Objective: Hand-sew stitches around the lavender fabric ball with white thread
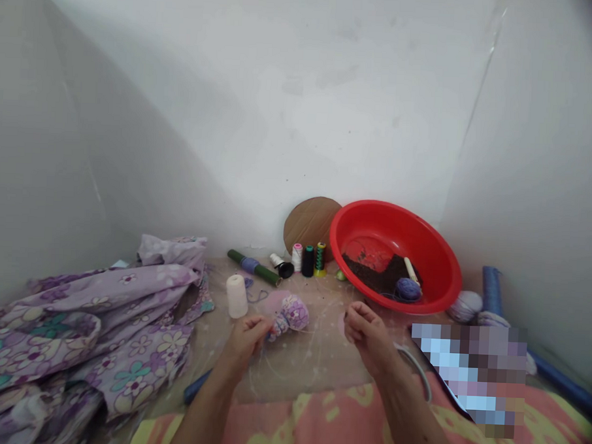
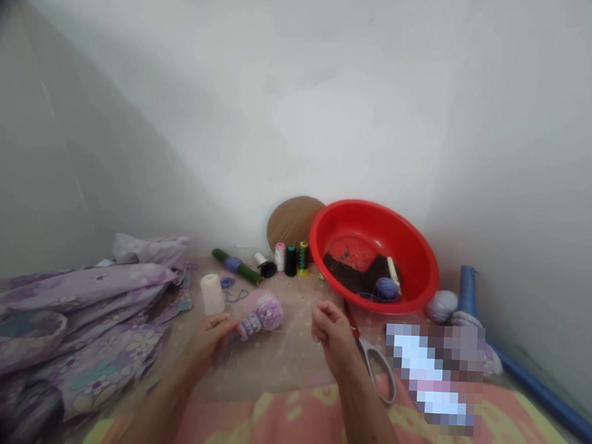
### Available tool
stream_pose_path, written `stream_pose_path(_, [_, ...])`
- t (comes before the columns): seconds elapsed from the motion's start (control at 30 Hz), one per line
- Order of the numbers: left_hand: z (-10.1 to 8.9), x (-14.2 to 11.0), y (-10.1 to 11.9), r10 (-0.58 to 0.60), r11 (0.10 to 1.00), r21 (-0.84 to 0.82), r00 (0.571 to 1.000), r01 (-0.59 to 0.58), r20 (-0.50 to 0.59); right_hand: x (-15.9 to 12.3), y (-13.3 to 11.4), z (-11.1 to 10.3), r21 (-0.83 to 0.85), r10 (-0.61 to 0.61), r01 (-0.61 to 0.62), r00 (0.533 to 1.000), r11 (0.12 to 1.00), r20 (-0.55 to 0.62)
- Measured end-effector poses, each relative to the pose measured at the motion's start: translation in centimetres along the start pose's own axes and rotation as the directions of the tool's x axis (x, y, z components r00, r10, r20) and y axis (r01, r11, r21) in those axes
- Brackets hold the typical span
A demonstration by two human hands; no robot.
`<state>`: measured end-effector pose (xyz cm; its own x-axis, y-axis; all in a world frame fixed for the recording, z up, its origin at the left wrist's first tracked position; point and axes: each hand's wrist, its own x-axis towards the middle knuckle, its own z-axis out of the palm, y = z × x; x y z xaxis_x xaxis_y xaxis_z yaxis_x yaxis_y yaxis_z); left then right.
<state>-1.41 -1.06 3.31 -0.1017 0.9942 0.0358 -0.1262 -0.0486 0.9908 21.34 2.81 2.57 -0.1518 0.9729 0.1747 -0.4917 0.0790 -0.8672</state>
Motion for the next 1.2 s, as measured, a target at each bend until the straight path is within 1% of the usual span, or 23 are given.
stream_pose_path(0.1, [0.7, -0.3, 0.4, -0.035, 0.989, 0.143, 0.998, 0.028, 0.049, -0.1, 0.9, 0.8, -0.164, 0.061, -0.059, 0.998, 0.985, 0.006])
stream_pose_path(0.2, [1.3, -0.6, 0.7, -0.035, 0.973, 0.229, 0.995, 0.012, 0.097, -0.5, 1.5, 1.8, -0.253, 0.131, -0.109, 0.989, 0.961, 0.073])
stream_pose_path(0.27, [1.6, -0.8, 0.8, -0.037, 0.966, 0.258, 0.992, 0.004, 0.124, -0.9, 1.7, 2.4, -0.263, 0.175, -0.134, 0.974, 0.955, 0.141])
stream_pose_path(0.37, [2.0, -0.9, 0.6, -0.014, 0.965, 0.261, 0.986, -0.030, 0.164, -1.5, 1.9, 3.4, -0.305, 0.262, -0.186, 0.937, 0.934, 0.231])
stream_pose_path(0.43, [2.2, -0.8, 0.5, 0.022, 0.962, 0.262, 0.982, -0.072, 0.190, -1.7, 2.2, 4.0, -0.369, 0.315, -0.213, 0.917, 0.905, 0.243])
stream_pose_path(0.5, [2.4, -0.7, 0.4, 0.061, 0.954, 0.277, 0.977, -0.118, 0.206, -1.9, 2.8, 4.5, -0.430, 0.336, -0.222, 0.918, 0.875, 0.211])
stream_pose_path(0.57, [2.2, -0.6, 0.4, 0.085, 0.944, 0.297, 0.975, -0.144, 0.205, -1.8, 3.2, 4.7, -0.440, 0.319, -0.218, 0.933, 0.871, 0.168])
stream_pose_path(0.67, [1.5, -0.4, 0.5, 0.074, 0.943, 0.308, 0.980, -0.129, 0.184, -1.4, 3.4, 4.2, -0.339, 0.244, -0.195, 0.964, 0.920, 0.106])
stream_pose_path(0.73, [0.8, -0.4, 0.6, 0.067, 0.944, 0.310, 0.984, -0.116, 0.165, -0.9, 3.0, 3.4, -0.228, 0.158, -0.146, 0.987, 0.963, 0.035])
stream_pose_path(0.8, [0.1, -0.3, 0.7, 0.072, 0.936, 0.331, 0.987, -0.117, 0.144, -0.3, 2.2, 2.2, -0.128, 0.039, -0.050, 0.995, 0.991, -0.093])
stream_pose_path(0.83, [-0.2, -0.2, 0.6, 0.075, 0.924, 0.362, 0.988, -0.120, 0.136, 0.0, 1.7, 1.6, -0.109, -0.045, 0.025, 0.981, 0.994, -0.191])
stream_pose_path(0.87, [-0.5, -0.1, 0.6, 0.075, 0.902, 0.414, 0.989, -0.122, 0.129, 0.2, 1.2, 1.0, -0.106, -0.111, 0.084, 0.952, 0.991, -0.285])
stream_pose_path(0.9, [-0.7, 0.0, 0.5, 0.072, 0.868, 0.481, 0.989, -0.124, 0.126, 0.4, 0.7, 0.4, -0.121, -0.193, 0.157, 0.902, 0.980, -0.387])
stream_pose_path(0.93, [-0.9, 0.1, 0.4, 0.069, 0.822, 0.555, 0.990, -0.126, 0.123, 0.6, 0.2, -0.2, -0.159, -0.270, 0.220, 0.829, 0.963, -0.489])
stream_pose_path(0.97, [-1.1, 0.3, 0.3, 0.067, 0.768, 0.628, 0.990, -0.128, 0.120, 0.7, -0.2, -0.7, -0.206, -0.333, 0.263, 0.767, 0.943, -0.548])
stream_pose_path(1.0, [-1.3, 0.3, 0.3, 0.069, 0.713, 0.689, 0.991, -0.131, 0.117, 0.7, -0.6, -1.2, -0.252, -0.398, 0.309, 0.688, 0.917, -0.607])
stream_pose_path(1.03, [-1.5, 0.4, 0.4, 0.073, 0.663, 0.736, 0.991, -0.132, 0.112, 0.7, -0.9, -1.6, -0.301, -0.450, 0.335, 0.623, 0.893, -0.640])
stream_pose_path(1.07, [-1.7, 0.4, 0.5, 0.086, 0.626, 0.768, 0.991, -0.136, 0.105, 0.6, -1.2, -1.9, -0.362, -0.498, 0.342, 0.569, 0.867, -0.654])
stream_pose_path(1.1, [-1.9, 0.4, 0.6, 0.101, 0.599, 0.789, 0.990, -0.140, 0.099, 0.5, -1.3, -2.2, -0.424, -0.539, 0.333, 0.531, 0.842, -0.653])
stream_pose_path(1.13, [-2.0, 0.4, 0.9, 0.116, 0.581, 0.801, 0.989, -0.145, 0.095, 0.5, -1.4, -2.4, -0.493, -0.573, 0.300, 0.527, 0.817, -0.628])
stream_pose_path(1.17, [-2.2, 0.3, 1.1, 0.129, 0.569, 0.808, 0.987, -0.153, 0.097, 0.5, -1.4, -2.6, -0.571, -0.595, 0.245, 0.562, 0.783, -0.574])
stream_pose_path(1.2, [-2.2, 0.3, 1.3, 0.138, 0.560, 0.812, 0.985, -0.163, 0.103, 0.5, -1.2, -2.7, -0.655, -0.598, 0.178, 0.626, 0.734, -0.501])
